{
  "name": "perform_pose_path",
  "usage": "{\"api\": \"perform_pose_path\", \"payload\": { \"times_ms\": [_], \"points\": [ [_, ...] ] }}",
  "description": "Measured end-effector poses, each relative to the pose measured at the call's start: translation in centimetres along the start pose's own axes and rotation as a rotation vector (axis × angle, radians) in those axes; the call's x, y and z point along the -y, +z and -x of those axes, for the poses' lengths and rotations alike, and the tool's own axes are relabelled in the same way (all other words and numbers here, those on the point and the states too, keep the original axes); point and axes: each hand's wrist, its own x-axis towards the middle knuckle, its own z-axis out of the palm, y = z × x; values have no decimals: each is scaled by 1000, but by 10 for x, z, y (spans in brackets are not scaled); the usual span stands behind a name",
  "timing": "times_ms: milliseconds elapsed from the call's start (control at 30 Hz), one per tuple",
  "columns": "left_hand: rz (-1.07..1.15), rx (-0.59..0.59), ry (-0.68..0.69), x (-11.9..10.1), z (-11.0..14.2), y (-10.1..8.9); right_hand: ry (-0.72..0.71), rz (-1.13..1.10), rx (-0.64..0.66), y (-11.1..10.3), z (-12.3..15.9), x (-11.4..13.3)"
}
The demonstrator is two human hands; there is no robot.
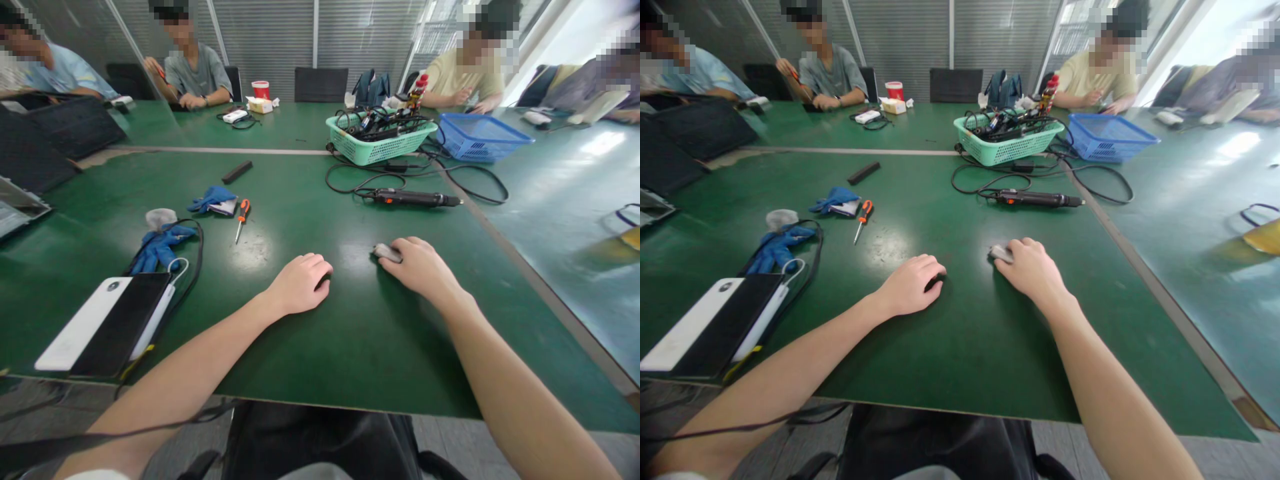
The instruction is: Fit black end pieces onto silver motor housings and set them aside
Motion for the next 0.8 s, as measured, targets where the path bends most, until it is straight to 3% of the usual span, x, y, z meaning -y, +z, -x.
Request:
{"api": "perform_pose_path", "payload": {
  "times_ms": [167,300,533,667,800],
  "points": [
    [15,-96,11,-2,0,-1,-352,-224,-104,16,13,57],
    [44,-144,36,-2,-1,-1,-473,-281,-91,19,20,76],
    [39,-78,26,-2,-3,-2,-432,-278,-52,1,15,51],
    [28,-90,-34,-2,-4,-2,-429,-274,18,-7,8,30],
    [21,-123,-99,3,-7,1,-396,-254,35,-5,5,24]
  ]
}}
